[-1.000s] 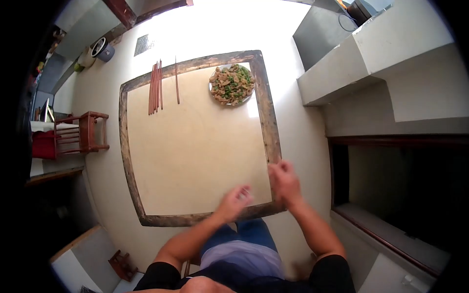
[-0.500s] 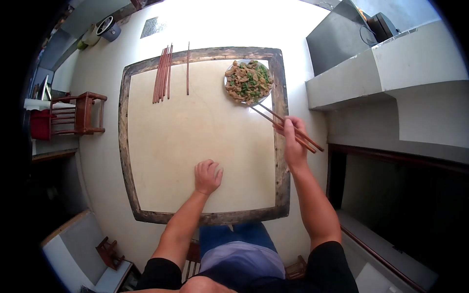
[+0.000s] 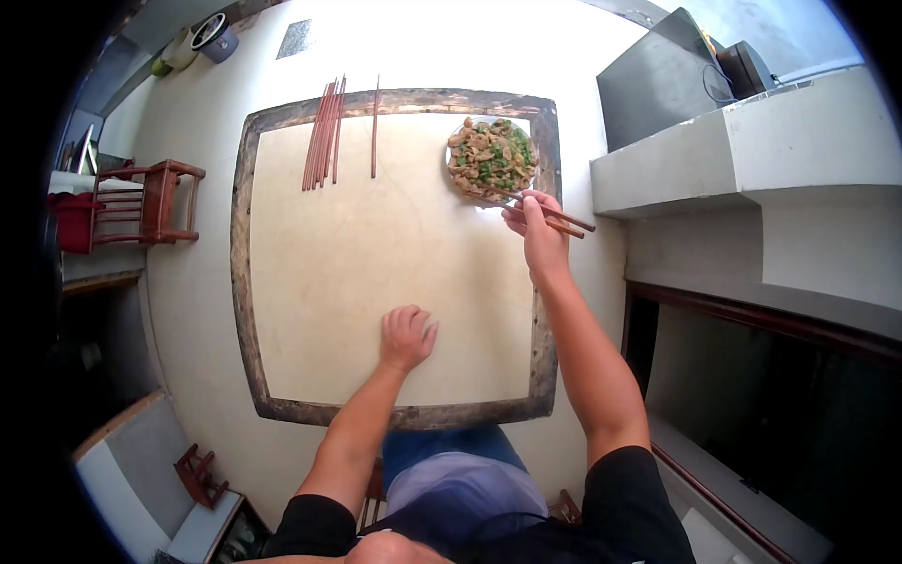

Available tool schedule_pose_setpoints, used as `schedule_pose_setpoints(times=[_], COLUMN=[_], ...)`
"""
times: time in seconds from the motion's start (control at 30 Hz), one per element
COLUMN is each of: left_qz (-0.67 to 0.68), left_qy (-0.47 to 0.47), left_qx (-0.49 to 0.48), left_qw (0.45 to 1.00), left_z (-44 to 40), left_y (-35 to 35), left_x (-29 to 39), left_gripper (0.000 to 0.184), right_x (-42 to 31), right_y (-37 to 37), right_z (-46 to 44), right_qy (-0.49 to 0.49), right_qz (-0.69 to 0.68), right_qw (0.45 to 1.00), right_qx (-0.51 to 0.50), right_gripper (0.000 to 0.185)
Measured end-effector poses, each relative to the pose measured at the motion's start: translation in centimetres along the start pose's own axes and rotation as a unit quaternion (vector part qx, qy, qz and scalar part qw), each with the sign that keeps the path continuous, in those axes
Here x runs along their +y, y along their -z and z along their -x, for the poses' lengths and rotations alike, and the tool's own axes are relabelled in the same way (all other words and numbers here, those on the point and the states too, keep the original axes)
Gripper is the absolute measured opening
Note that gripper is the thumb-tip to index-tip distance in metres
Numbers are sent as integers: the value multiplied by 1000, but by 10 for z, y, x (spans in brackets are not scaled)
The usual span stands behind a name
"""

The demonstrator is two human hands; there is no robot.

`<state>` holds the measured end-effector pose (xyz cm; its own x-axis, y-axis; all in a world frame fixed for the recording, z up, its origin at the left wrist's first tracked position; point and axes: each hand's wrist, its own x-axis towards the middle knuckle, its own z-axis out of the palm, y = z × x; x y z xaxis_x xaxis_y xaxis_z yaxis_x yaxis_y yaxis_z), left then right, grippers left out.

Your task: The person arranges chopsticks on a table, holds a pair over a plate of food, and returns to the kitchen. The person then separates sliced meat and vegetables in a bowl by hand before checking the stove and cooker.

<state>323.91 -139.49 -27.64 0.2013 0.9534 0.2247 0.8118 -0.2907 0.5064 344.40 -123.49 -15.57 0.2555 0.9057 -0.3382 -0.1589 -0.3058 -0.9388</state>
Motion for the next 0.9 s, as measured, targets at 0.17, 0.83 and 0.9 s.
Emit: schedule_pose_setpoints(times=[0.17,0.83,0.9], left_qz=[-10,4,2], left_qy=[3,-4,-4], left_qx=[-1,14,14], left_qw=[1000,1000,1000], left_z=[2,-1,0], left_y=[0,3,3], left_x=[-1,-2,-1], left_gripper=[23,26,26], right_x=[8,2,1], right_y=[-7,3,4], right_z=[-13,-13,-12], right_qy=[-31,5,14], right_qz=[-10,-52,-25], right_qw=[999,998,999], right_qx=[11,41,18], right_gripper=[24,22,23])
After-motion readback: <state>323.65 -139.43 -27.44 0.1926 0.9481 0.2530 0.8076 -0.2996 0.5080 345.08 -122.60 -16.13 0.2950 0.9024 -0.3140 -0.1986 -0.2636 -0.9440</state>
